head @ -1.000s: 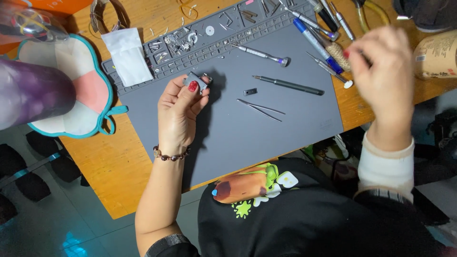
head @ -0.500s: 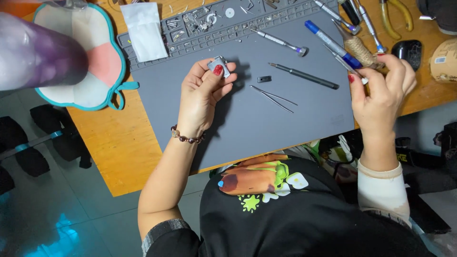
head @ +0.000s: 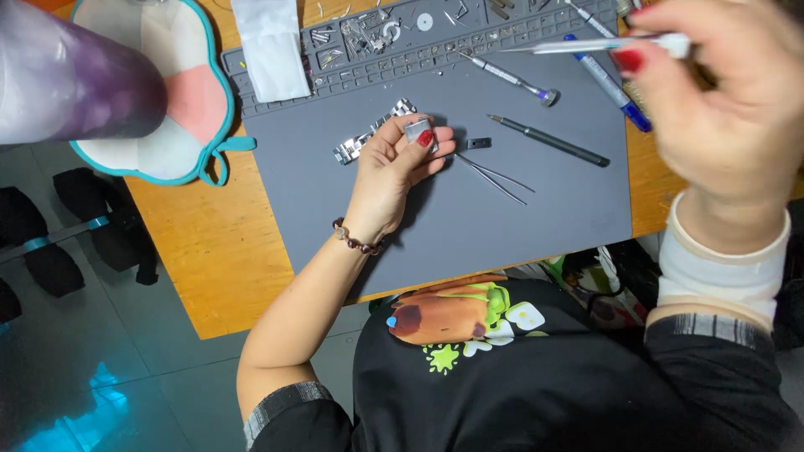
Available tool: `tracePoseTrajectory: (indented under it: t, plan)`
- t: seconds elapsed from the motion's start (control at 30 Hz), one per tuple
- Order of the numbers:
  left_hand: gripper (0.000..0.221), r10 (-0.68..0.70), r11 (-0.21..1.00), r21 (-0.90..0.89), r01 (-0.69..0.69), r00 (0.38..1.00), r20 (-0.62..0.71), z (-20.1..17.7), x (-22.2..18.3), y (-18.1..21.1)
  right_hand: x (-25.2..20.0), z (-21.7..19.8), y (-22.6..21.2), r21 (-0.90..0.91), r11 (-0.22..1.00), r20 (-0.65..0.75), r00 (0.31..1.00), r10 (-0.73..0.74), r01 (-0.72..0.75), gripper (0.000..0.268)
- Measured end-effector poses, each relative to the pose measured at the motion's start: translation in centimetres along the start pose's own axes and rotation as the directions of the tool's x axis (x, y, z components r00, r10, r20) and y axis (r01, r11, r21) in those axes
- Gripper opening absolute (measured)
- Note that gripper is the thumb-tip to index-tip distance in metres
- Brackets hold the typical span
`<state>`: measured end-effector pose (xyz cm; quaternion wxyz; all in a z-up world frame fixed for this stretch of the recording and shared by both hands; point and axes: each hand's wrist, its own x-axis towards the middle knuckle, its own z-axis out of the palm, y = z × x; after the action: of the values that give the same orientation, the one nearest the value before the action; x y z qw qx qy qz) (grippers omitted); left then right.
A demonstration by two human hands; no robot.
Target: Adjusting and assembling small watch components using precision tools like tweezers and screwdrivers on a repair workbench.
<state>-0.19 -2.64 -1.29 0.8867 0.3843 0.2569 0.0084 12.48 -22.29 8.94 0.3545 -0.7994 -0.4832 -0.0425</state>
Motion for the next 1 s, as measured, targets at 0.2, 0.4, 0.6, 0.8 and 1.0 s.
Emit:
tracePoseTrajectory:
  t: [0.2,0.4,0.6,0.8,1.0]
  plan:
    - [0.025,0.038,0.996,-0.074,-0.052,0.982,-0.183,0.4,0.1,0.3,4.4,5.2,-2.4,-0.308,0.88,0.283,0.918,-0.279,0.362,0.017]
    - [0.023,0.119,0.993,0.0,-0.12,0.987,-0.11,0.1,0.3,-0.3,3.1,10.5,-0.1,-0.213,0.926,-0.157,0.925,-0.347,0.311,0.022]
    - [0.022,0.062,0.998,-0.028,-0.064,0.996,-0.068,0.2,0.1,-0.5,2.8,9.9,-0.1,-0.26,0.909,-0.181,0.908,-0.377,0.325,0.028]
    - [0.023,-0.115,0.987,0.134,0.087,0.969,0.22,2.5,-2.9,-2.0,1.9,11.0,0.9,-0.278,0.925,-0.079,0.954,-0.291,0.259,0.038]
    - [0.025,-0.218,0.961,0.236,0.142,0.917,0.335,2.4,-3.4,-3.5,2.0,10.7,1.1,-0.151,0.959,0.022,0.97,-0.24,0.241,0.04]
